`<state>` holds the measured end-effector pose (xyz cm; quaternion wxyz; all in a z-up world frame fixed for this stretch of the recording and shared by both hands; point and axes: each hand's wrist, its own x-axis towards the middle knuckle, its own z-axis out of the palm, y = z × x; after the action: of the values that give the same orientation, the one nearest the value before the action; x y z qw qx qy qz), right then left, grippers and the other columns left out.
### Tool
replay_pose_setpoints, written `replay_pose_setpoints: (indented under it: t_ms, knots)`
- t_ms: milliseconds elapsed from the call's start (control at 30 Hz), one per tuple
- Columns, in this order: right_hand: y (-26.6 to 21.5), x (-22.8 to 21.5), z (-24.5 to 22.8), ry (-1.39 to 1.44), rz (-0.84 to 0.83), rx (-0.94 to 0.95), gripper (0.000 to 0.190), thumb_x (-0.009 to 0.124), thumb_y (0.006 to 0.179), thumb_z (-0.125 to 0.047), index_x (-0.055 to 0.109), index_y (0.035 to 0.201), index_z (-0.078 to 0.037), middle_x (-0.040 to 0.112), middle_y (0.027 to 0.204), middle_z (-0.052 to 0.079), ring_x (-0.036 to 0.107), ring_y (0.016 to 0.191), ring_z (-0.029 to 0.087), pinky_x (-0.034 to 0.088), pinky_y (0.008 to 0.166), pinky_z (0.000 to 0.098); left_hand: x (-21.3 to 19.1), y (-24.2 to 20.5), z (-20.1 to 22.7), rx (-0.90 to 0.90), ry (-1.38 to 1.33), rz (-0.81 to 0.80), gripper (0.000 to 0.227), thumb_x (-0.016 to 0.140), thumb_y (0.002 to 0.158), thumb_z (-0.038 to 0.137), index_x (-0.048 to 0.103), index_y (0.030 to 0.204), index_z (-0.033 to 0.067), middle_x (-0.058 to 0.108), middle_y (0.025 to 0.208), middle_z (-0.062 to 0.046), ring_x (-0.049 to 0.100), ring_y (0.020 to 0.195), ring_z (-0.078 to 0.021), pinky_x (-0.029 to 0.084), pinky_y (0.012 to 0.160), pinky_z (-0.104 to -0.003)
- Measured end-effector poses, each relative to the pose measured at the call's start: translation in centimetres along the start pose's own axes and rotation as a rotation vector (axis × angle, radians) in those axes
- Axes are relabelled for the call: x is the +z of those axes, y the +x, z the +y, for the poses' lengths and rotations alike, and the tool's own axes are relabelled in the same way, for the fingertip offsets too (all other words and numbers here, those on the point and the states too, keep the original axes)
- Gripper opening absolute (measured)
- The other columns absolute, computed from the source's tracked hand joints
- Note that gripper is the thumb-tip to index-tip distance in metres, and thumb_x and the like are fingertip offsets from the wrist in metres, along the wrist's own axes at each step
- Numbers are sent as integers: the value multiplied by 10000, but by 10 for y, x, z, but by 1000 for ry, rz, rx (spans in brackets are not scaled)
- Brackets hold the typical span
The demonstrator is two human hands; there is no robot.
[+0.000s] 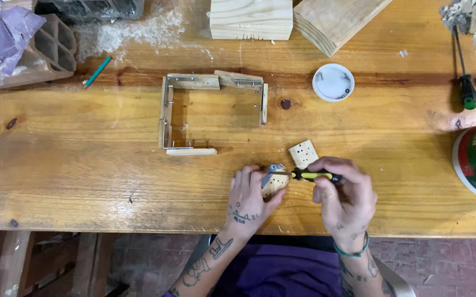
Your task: The person assembles a small wooden frame by using a screwdriver to attach metal hinges and screws to small wooden blocks.
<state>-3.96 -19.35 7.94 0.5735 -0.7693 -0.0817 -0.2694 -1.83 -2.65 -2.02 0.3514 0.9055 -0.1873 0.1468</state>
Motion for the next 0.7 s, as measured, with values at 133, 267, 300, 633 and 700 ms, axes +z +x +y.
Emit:
replay_pose_setpoints:
  t_ms: [133, 267, 300, 633, 700]
  knots:
    - [-2, 0, -1, -21, -20, 4, 201, 573, 1024, -102, 479, 1161, 10, 676, 1072, 269, 547, 489, 144, 477, 529, 215, 2, -2, -3, -41, -37, -49, 490, 760, 875, 444, 576, 1101, 50, 573, 1121, -153, 556, 1021, -358, 448, 840, -479]
    - [-6, 0, 7, -38, 17, -39, 188, 581, 1015, -44, 484, 1162, 21, 670, 1069, 271, 561, 479, 143, 479, 486, 201, 2, 0, -3, -27, -43, -20, 508, 800, 853, 410, 577, 1126, 45, 580, 1126, -149, 569, 1007, -349, 455, 832, -473]
    - [-8, -1, 9, 33, 50, -34, 200, 573, 1015, -42, 468, 1169, 32, 650, 1054, 308, 568, 471, 169, 488, 495, 214, 2, -1, -2, -25, -47, -17, 510, 813, 843, 393, 583, 1124, 35, 586, 1133, -153, 574, 1019, -350, 459, 843, -474]
    - [0, 2, 2, -23, 23, -18, 196, 580, 1011, 12, 473, 1176, 5, 665, 1084, 280, 540, 493, 151, 482, 514, 215, 1, 0, -2, -15, -29, -15, 501, 801, 855, 406, 578, 1093, 25, 580, 1119, -158, 570, 989, -355, 460, 819, -473]
    - [6, 3, -2, -9, 14, 36, 216, 593, 1011, -27, 450, 1167, 13, 674, 1079, 277, 525, 480, 146, 458, 485, 218, 1, 0, -2, -7, -22, -7, 509, 785, 869, 417, 577, 1104, 17, 570, 1116, -152, 576, 1004, -350, 468, 823, -472]
